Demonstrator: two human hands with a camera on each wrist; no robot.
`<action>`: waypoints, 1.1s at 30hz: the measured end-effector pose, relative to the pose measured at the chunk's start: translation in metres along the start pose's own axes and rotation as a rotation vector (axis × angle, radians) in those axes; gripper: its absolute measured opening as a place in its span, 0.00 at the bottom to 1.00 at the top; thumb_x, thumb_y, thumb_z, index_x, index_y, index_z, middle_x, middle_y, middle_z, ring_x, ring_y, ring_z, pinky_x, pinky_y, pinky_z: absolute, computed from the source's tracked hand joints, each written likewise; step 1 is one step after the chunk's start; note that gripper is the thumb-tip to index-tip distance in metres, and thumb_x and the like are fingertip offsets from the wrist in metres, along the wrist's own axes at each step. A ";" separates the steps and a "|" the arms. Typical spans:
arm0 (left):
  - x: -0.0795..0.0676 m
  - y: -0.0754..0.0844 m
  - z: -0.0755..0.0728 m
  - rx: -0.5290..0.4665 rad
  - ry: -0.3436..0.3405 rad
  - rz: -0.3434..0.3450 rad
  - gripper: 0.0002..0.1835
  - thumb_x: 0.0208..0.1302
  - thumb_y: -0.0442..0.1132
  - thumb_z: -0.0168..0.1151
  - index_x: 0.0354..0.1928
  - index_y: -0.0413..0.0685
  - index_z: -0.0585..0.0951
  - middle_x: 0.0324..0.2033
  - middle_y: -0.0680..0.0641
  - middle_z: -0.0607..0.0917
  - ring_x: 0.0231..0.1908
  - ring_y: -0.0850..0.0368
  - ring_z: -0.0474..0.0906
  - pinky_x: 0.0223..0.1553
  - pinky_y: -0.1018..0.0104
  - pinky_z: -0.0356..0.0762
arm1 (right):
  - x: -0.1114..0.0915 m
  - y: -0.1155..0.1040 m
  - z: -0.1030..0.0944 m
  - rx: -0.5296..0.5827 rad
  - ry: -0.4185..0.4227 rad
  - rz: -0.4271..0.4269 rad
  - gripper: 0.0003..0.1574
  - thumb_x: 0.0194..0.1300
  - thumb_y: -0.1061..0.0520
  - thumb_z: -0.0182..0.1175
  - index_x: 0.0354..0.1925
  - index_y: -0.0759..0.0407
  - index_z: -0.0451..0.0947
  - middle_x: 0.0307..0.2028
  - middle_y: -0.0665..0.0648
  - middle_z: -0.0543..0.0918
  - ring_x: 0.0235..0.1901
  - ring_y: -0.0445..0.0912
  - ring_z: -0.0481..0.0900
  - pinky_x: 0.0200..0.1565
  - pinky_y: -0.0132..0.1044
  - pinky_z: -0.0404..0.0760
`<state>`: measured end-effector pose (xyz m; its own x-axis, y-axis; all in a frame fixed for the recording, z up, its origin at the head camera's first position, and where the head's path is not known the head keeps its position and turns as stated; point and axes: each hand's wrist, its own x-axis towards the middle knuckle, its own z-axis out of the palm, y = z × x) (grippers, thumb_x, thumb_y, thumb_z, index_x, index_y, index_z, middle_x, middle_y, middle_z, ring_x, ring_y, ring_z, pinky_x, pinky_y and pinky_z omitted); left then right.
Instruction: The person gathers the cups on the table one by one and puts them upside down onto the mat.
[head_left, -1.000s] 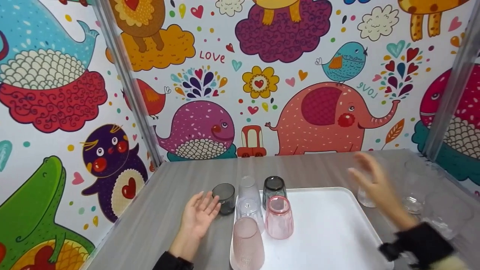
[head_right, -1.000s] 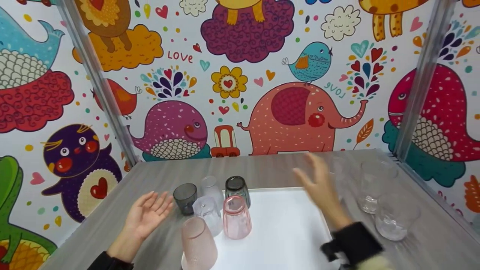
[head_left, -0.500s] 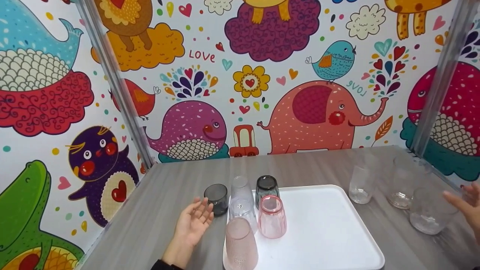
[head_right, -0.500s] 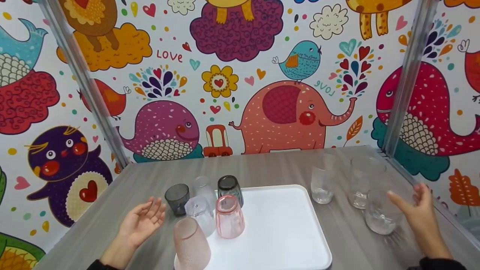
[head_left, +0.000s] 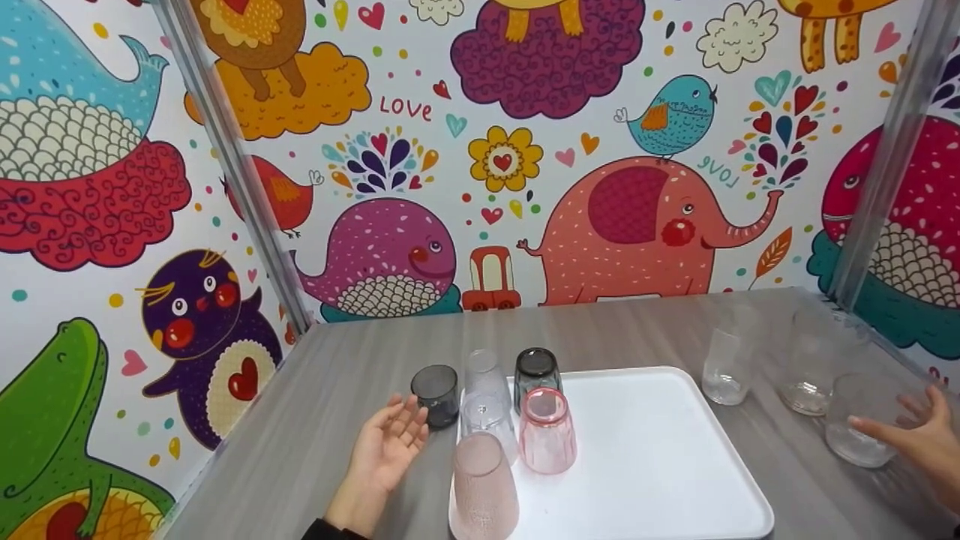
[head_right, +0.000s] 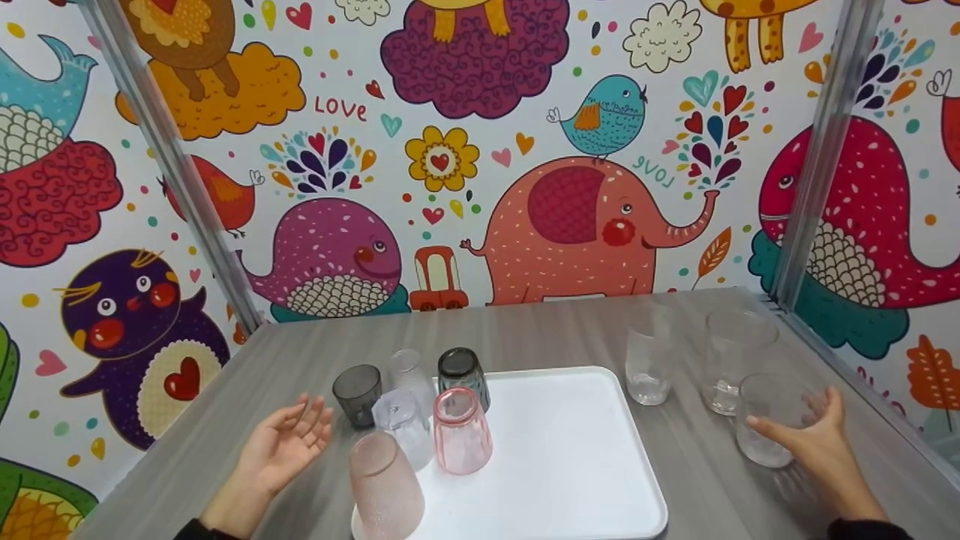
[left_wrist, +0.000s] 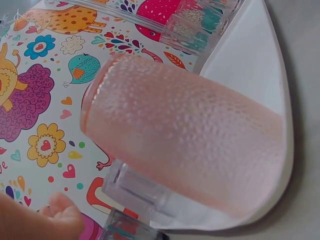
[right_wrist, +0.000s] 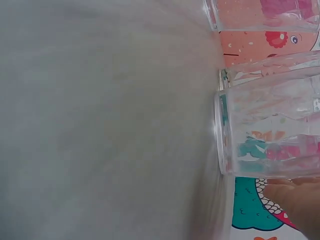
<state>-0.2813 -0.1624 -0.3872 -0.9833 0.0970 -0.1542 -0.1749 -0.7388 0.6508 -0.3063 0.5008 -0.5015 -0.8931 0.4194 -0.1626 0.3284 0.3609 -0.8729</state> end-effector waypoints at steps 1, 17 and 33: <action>0.000 0.000 0.000 0.002 0.000 -0.001 0.06 0.67 0.32 0.42 0.44 0.49 0.64 0.31 0.52 0.81 0.35 0.57 0.78 0.39 0.67 0.73 | 0.000 0.000 0.000 0.000 -0.002 0.000 0.78 0.53 0.33 0.58 0.60 0.54 0.02 0.64 0.69 0.18 0.63 0.71 0.25 0.57 0.70 0.43; -0.002 0.000 -0.001 0.013 -0.008 -0.002 0.06 0.67 0.32 0.42 0.40 0.50 0.67 0.31 0.52 0.82 0.35 0.58 0.78 0.41 0.66 0.72 | -0.021 -0.018 -0.001 -0.107 -0.033 -0.017 0.75 0.55 0.31 0.55 0.63 0.68 0.11 0.64 0.76 0.24 0.63 0.73 0.33 0.55 0.69 0.51; -0.003 0.000 -0.003 0.007 -0.009 -0.007 0.06 0.67 0.32 0.43 0.39 0.51 0.68 0.31 0.52 0.81 0.35 0.58 0.78 0.40 0.67 0.72 | -0.082 -0.108 0.002 -0.064 -0.127 -0.201 0.69 0.60 0.37 0.54 0.65 0.68 0.14 0.65 0.77 0.31 0.62 0.73 0.40 0.54 0.70 0.53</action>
<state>-0.2781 -0.1644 -0.3888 -0.9825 0.1081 -0.1519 -0.1819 -0.7336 0.6548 -0.2690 0.4261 -0.3949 -0.9726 0.2272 -0.0484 0.1553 0.4807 -0.8630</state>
